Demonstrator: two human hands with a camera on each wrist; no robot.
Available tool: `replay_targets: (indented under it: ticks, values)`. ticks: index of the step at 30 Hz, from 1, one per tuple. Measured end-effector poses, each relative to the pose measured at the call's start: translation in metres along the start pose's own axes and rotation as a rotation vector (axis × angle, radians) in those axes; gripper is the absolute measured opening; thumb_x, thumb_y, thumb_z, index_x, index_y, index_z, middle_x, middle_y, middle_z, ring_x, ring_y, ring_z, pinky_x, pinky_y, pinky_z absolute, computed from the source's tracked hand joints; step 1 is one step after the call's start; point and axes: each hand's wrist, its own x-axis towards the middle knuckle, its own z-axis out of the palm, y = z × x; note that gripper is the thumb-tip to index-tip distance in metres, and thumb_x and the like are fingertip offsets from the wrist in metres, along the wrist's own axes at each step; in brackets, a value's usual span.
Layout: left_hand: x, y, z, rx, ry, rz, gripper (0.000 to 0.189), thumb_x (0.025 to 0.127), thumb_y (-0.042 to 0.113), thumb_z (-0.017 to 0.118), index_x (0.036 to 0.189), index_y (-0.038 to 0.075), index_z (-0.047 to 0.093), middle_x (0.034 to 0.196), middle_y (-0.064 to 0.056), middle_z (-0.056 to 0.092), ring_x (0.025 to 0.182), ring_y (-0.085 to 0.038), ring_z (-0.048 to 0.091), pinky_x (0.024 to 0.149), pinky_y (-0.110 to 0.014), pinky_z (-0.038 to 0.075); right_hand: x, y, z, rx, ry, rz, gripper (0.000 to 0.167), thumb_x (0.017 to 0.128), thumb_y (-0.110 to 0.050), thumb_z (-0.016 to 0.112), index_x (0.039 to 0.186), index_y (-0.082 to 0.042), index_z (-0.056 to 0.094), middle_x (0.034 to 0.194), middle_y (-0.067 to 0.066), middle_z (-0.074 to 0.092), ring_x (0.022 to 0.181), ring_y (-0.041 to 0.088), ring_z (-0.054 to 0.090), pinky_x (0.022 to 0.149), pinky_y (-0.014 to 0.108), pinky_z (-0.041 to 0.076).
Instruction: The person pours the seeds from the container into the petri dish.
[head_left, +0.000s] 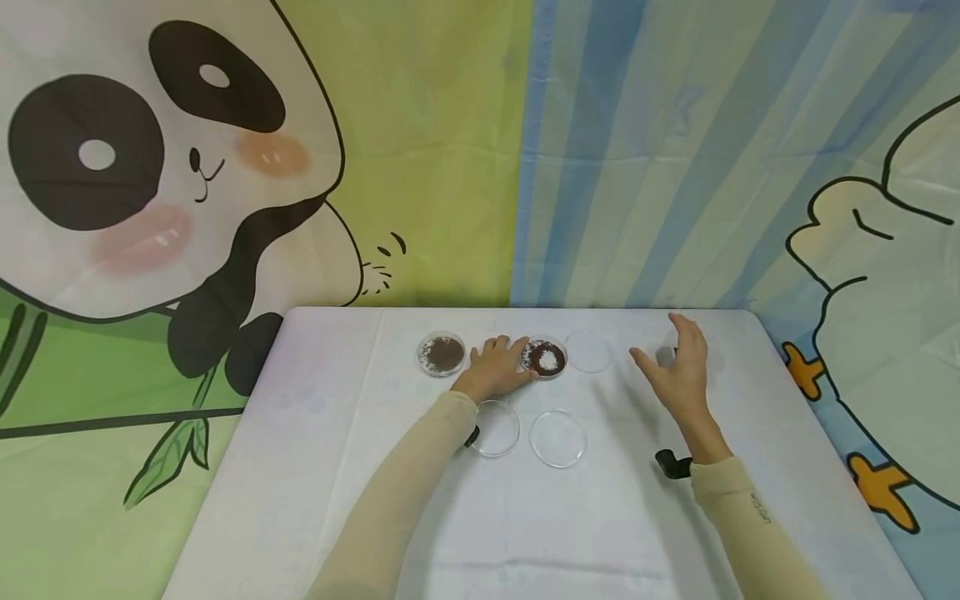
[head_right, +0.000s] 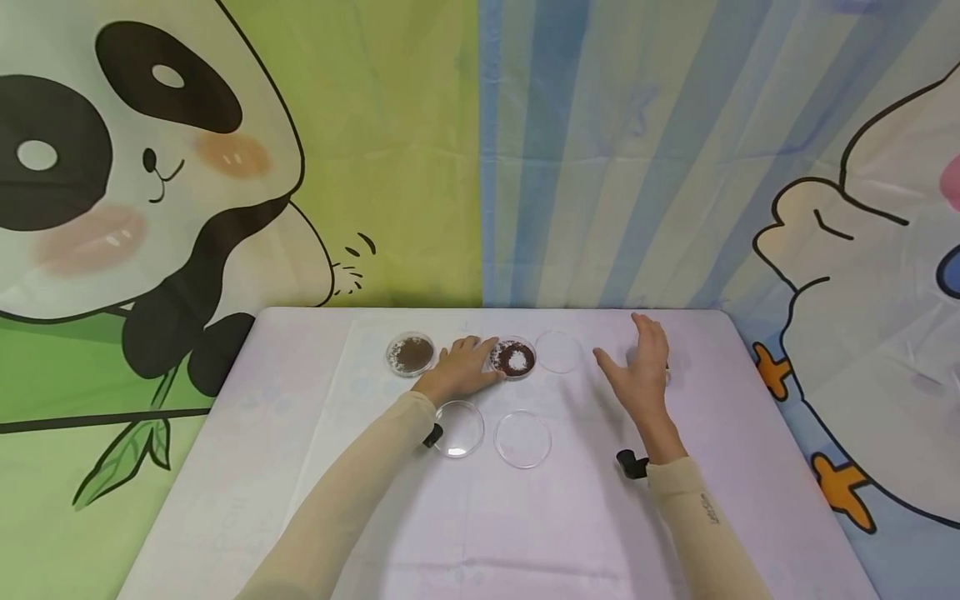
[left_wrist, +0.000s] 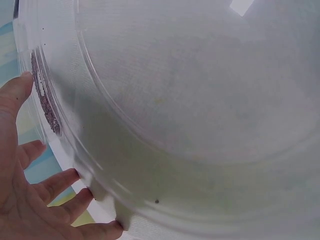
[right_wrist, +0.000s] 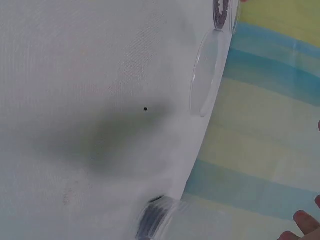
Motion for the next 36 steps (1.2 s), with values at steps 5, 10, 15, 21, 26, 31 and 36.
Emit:
replay_targets:
  ticks: [5, 10, 15, 21, 26, 31, 36]
  values:
    - [0.001, 0.0, 0.001, -0.002, 0.0, -0.003, 0.077, 0.096, 0.061, 0.055, 0.16, 0.028, 0.026, 0.158, -0.016, 0.03, 0.145, -0.041, 0.025, 0.111, -0.069, 0.018, 0.003, -0.006, 0.008, 0.022, -0.141, -0.017, 0.084, 0.081, -0.01, 0.083, 0.151, 0.001, 0.037, 0.152, 0.027, 0.034, 0.142, 0.045, 0.025, 0.112, 0.064, 0.021]
    - [0.001, 0.0, 0.0, -0.001, -0.003, -0.004, 0.078, 0.096, 0.061, 0.055, 0.16, 0.027, 0.026, 0.158, -0.016, 0.03, 0.145, -0.04, 0.025, 0.111, -0.069, 0.018, 0.007, 0.0, 0.02, 0.05, -0.333, 0.056, 0.093, 0.085, -0.022, 0.082, 0.157, -0.004, 0.027, 0.156, 0.025, 0.029, 0.143, 0.046, 0.025, 0.109, 0.067, 0.025]
    - [-0.001, 0.0, -0.001, 0.005, -0.002, -0.004, 0.078, 0.096, 0.06, 0.054, 0.16, 0.027, 0.025, 0.158, -0.016, 0.03, 0.145, -0.04, 0.025, 0.111, -0.069, 0.018, 0.013, 0.009, 0.034, 0.061, -0.481, 0.153, 0.105, 0.083, -0.032, 0.084, 0.16, -0.007, 0.017, 0.159, 0.027, 0.021, 0.144, 0.047, 0.022, 0.109, 0.067, 0.025]
    - [-0.002, 0.001, -0.002, 0.007, 0.001, 0.002, 0.077, 0.096, 0.061, 0.054, 0.16, 0.027, 0.025, 0.158, -0.017, 0.03, 0.144, -0.04, 0.026, 0.111, -0.069, 0.019, 0.017, 0.018, 0.05, 0.03, -0.557, 0.186, 0.11, 0.081, -0.029, 0.086, 0.159, -0.001, 0.014, 0.157, 0.03, 0.022, 0.144, 0.047, 0.02, 0.113, 0.062, 0.023]
    - [-0.001, 0.001, -0.001, 0.018, 0.005, 0.0, 0.078, 0.096, 0.062, 0.053, 0.16, 0.028, 0.025, 0.157, -0.016, 0.031, 0.144, -0.04, 0.026, 0.111, -0.068, 0.02, 0.019, 0.023, 0.058, 0.002, -0.581, 0.183, 0.11, 0.08, -0.026, 0.086, 0.156, 0.006, 0.013, 0.154, 0.034, 0.025, 0.143, 0.049, 0.022, 0.114, 0.06, 0.021]
    - [-0.001, 0.001, -0.001, 0.001, 0.003, 0.0, 0.077, 0.096, 0.06, 0.054, 0.16, 0.027, 0.026, 0.158, -0.016, 0.03, 0.145, -0.04, 0.025, 0.111, -0.069, 0.018, 0.019, 0.026, 0.064, -0.029, -0.62, 0.175, 0.111, 0.079, -0.026, 0.087, 0.156, 0.007, 0.014, 0.153, 0.035, 0.027, 0.141, 0.05, 0.024, 0.115, 0.06, 0.021]
    - [-0.002, 0.001, -0.003, -0.002, -0.001, 0.0, 0.077, 0.097, 0.059, 0.054, 0.16, 0.027, 0.026, 0.158, -0.016, 0.03, 0.145, -0.041, 0.024, 0.111, -0.07, 0.018, 0.021, 0.026, 0.07, -0.076, -0.636, 0.162, 0.112, 0.077, -0.029, 0.088, 0.155, 0.007, 0.017, 0.152, 0.034, 0.03, 0.139, 0.051, 0.027, 0.114, 0.06, 0.023]
